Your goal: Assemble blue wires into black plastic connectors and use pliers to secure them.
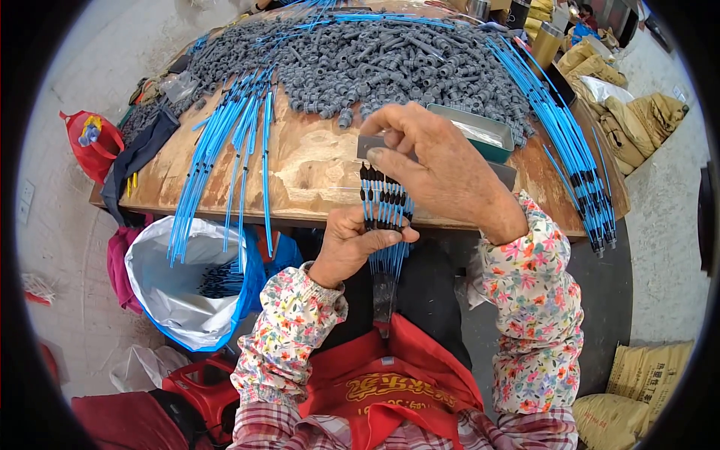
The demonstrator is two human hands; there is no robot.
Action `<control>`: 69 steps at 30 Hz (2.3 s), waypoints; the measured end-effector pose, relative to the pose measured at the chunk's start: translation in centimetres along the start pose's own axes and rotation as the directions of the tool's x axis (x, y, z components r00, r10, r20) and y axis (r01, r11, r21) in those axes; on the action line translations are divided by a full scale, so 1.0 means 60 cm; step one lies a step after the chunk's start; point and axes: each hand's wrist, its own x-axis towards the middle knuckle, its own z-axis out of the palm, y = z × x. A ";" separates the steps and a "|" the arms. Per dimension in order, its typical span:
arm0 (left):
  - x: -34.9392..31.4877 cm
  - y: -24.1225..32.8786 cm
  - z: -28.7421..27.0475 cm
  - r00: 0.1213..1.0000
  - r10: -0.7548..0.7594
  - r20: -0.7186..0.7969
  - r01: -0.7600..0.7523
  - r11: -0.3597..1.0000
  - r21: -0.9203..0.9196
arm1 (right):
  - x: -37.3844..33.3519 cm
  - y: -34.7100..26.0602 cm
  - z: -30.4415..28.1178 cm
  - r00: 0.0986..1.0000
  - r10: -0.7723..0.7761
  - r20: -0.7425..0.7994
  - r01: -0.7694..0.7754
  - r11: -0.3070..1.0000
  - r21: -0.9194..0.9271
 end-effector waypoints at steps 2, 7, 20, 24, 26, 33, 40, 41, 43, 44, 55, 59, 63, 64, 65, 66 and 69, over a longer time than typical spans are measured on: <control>0.001 0.002 0.004 1.000 -0.006 -0.007 0.006 1.000 0.001 | 0.007 -0.003 0.001 1.000 -0.025 -0.010 0.025 0.997 0.073; 0.004 0.003 0.005 1.000 0.001 0.000 -0.001 1.000 0.009 | 0.010 -0.009 0.010 1.000 0.009 0.024 -0.011 0.994 0.111; 0.005 0.007 0.010 0.998 -0.027 -0.063 0.027 1.000 -0.005 | -0.096 0.031 0.027 0.930 0.367 -0.027 -0.206 0.581 0.788; 0.012 0.021 0.022 0.986 -0.111 -0.121 0.109 0.994 -0.022 | -0.114 0.019 0.074 0.922 0.378 -0.076 -0.067 0.351 0.934; 0.012 0.022 0.019 0.990 -0.078 -0.114 0.079 0.997 0.000 | -0.115 0.015 0.084 0.948 0.319 0.004 -0.132 0.381 0.915; 0.012 0.045 0.033 0.977 -0.144 -0.154 0.153 0.987 0.048 | -0.075 0.032 0.078 0.927 0.349 0.139 -0.273 0.374 0.886; 0.004 0.043 0.044 0.970 -0.189 -0.152 0.185 0.982 -0.045 | -0.060 0.026 0.069 0.886 0.379 0.268 -0.430 0.455 0.780; 0.003 0.041 0.042 0.971 -0.192 -0.145 0.186 0.981 -0.052 | -0.058 0.018 0.062 0.862 0.403 0.307 -0.474 0.429 0.769; 0.000 0.038 0.039 0.971 -0.198 -0.132 0.191 0.979 -0.066 | -0.056 0.017 0.061 0.835 0.425 0.351 -0.521 0.401 0.754; -0.001 0.038 0.042 0.971 -0.196 -0.134 0.189 0.980 -0.068 | -0.058 0.020 0.061 0.830 0.445 0.335 -0.520 0.405 0.752; -0.064 -0.016 0.075 0.931 -0.070 -0.358 0.002 0.982 -0.188 | -0.063 0.051 0.047 0.896 0.420 0.144 -0.306 0.349 0.886; -0.070 -0.039 0.070 0.907 -0.410 -0.096 0.387 0.901 -0.196 | -0.062 0.054 0.050 0.883 0.438 0.169 -0.333 0.331 0.883; -0.042 -0.066 0.068 0.967 -0.243 -0.076 0.230 0.961 -0.152 | -0.059 0.059 0.054 0.877 0.457 0.145 -0.298 0.283 0.912; -0.038 -0.072 0.069 0.967 -0.242 -0.078 0.228 0.961 -0.154 | -0.059 0.060 0.056 0.874 0.463 0.147 -0.310 0.299 0.903; -0.034 -0.078 0.069 0.969 -0.220 -0.110 0.203 0.968 -0.144 | -0.059 0.061 0.057 0.871 0.468 0.149 -0.321 0.314 0.893; -0.031 -0.082 0.069 0.970 -0.198 -0.141 0.179 0.975 -0.132 | -0.058 0.062 0.058 0.868 0.474 0.150 -0.333 0.329 0.884; -0.028 -0.086 0.069 0.971 -0.165 -0.175 0.144 0.981 -0.127 | -0.055 0.070 0.048 0.866 0.468 0.175 -0.394 0.423 0.816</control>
